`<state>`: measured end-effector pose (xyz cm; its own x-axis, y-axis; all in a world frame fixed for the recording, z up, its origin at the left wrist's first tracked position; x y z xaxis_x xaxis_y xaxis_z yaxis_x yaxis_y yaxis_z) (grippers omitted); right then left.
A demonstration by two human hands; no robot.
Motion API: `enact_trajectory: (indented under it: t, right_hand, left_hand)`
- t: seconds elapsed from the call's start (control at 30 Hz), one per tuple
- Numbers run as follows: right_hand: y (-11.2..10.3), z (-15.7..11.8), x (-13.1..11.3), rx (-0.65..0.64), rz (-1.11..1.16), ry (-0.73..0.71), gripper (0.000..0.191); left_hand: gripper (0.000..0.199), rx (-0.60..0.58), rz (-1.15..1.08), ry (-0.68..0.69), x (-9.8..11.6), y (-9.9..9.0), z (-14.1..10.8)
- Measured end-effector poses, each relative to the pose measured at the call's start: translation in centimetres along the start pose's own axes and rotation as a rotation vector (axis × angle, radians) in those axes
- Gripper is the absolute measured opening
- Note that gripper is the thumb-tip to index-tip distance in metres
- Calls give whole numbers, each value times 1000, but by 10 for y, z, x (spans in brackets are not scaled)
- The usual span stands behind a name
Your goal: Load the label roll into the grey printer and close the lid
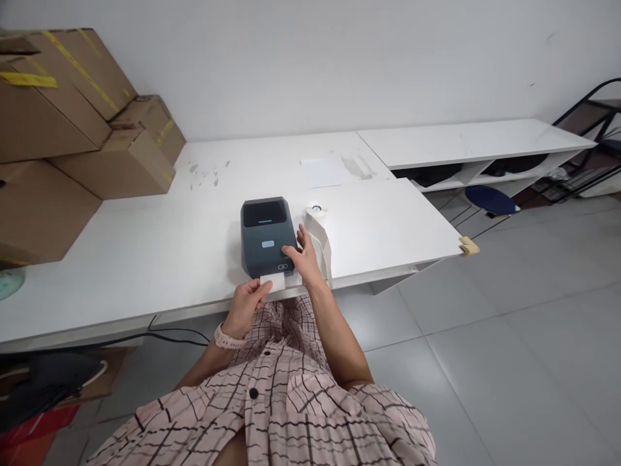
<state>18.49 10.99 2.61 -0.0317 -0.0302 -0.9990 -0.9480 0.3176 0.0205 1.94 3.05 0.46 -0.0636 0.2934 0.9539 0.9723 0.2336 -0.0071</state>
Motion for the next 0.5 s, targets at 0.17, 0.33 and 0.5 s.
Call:
enact_trajectory:
  t: [0.17, 0.33, 0.5]
  right_hand:
    - [17, 11, -29, -4, -171, -225, 89]
    - [21, 15, -37, -12, -259, -320, 85]
    - [3, 2, -28, -79, -143, -234, 82]
  left_hand:
    - [53, -29, 61, 62, -4, -4, -2]
    - [51, -28, 55, 56, -9, -4, 1]
    - [52, -27, 9, 80, -8, -16, -1]
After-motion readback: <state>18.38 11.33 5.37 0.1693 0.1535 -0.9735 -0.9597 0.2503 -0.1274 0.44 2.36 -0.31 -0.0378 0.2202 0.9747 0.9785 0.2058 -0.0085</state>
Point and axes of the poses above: each hand's wrist, its own z-axis towards the middle knuckle, its own y-axis out of the palm, x = y × z, the point moved 7 cm from there along z, towards the middle knuckle, and after that the axes turned 14 degrees about x, right-handed, at the moved point
